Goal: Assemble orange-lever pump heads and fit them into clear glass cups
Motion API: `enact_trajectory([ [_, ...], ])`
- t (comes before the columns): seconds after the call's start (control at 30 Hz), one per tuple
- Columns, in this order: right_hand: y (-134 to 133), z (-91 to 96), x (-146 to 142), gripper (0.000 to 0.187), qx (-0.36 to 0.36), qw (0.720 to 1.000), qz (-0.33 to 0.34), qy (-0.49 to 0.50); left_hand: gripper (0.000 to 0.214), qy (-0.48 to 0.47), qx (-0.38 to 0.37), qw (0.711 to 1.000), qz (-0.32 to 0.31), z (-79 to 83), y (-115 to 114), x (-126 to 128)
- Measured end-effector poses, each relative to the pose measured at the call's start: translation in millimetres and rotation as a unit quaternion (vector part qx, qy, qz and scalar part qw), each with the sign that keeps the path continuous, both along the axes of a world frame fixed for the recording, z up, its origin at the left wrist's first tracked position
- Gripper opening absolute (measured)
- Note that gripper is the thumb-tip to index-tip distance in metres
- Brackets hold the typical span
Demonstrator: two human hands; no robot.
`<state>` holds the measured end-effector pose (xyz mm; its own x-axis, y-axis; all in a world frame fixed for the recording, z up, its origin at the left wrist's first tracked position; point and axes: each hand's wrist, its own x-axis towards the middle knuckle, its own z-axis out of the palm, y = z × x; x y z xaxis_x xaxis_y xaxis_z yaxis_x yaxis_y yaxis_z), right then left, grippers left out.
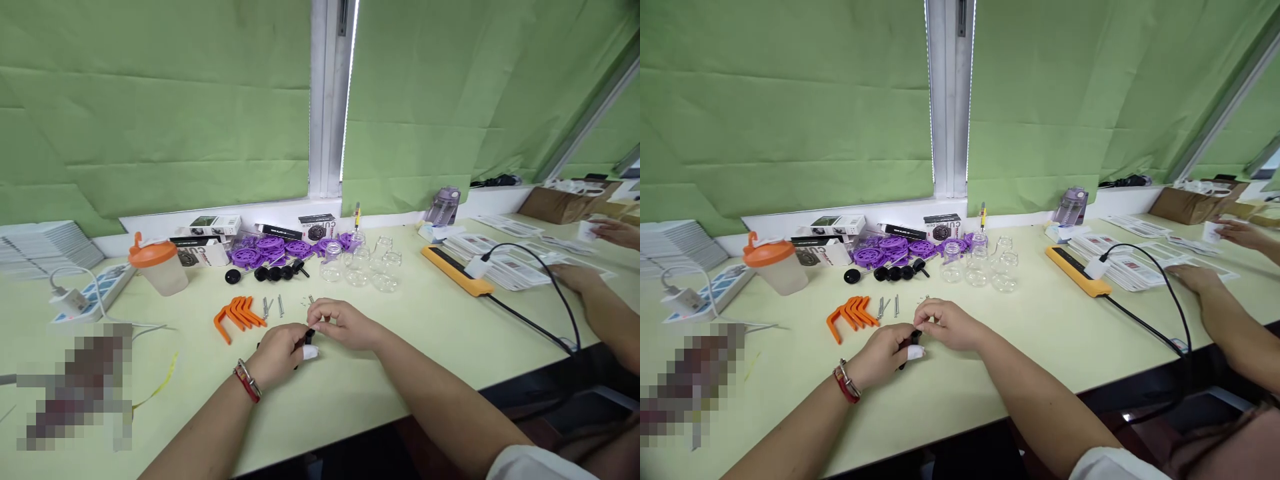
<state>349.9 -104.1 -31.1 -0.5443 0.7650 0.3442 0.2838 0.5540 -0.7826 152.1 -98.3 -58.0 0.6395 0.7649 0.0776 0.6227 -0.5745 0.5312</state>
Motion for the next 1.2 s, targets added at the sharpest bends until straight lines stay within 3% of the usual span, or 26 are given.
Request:
enact_trajectory([
  [0.17, -1.0, -9.2, -4.1, 0.01, -0.007, 1.0, 0.001, -0.012, 0.027, -0.009, -0.011, 1.0, 0.01, -3.3, 1.1, -0.6],
  [0.73, 3.3, -13.8, -3.3, 0.013, -0.063, 0.998, -0.003, 0.031, 0.02, -0.025, -0.046, 0.999, 0.004, 1.9, -0.4, -0.6],
  [0.8, 10.6, -19.6, -1.0, 0.015, -0.091, 0.994, -0.04, 0.05, 0.021, -0.021, -0.046, 0.999, 0.001, 4.0, -1.3, -0.3],
  [0.97, 42.7, -48.7, 9.3, 0.022, -0.173, 0.952, -0.245, 0.055, 0.021, -0.018, -0.034, 0.999, -0.011, 8.6, -3.2, -0.1],
  [1.07, 59.4, -60.8, 11.2, 0.024, -0.15, 0.948, -0.282, -0.006, 0.019, -0.012, -0.025, 1.0, -0.01, 8.8, -3.3, -0.3],
  [1.2, 72.4, -54.9, 1.6, 0.033, -0.101, 0.944, -0.275, -0.152, 0.018, -0.007, -0.019, 1.0, -0.011, 7.8, -3.3, -0.9],
])
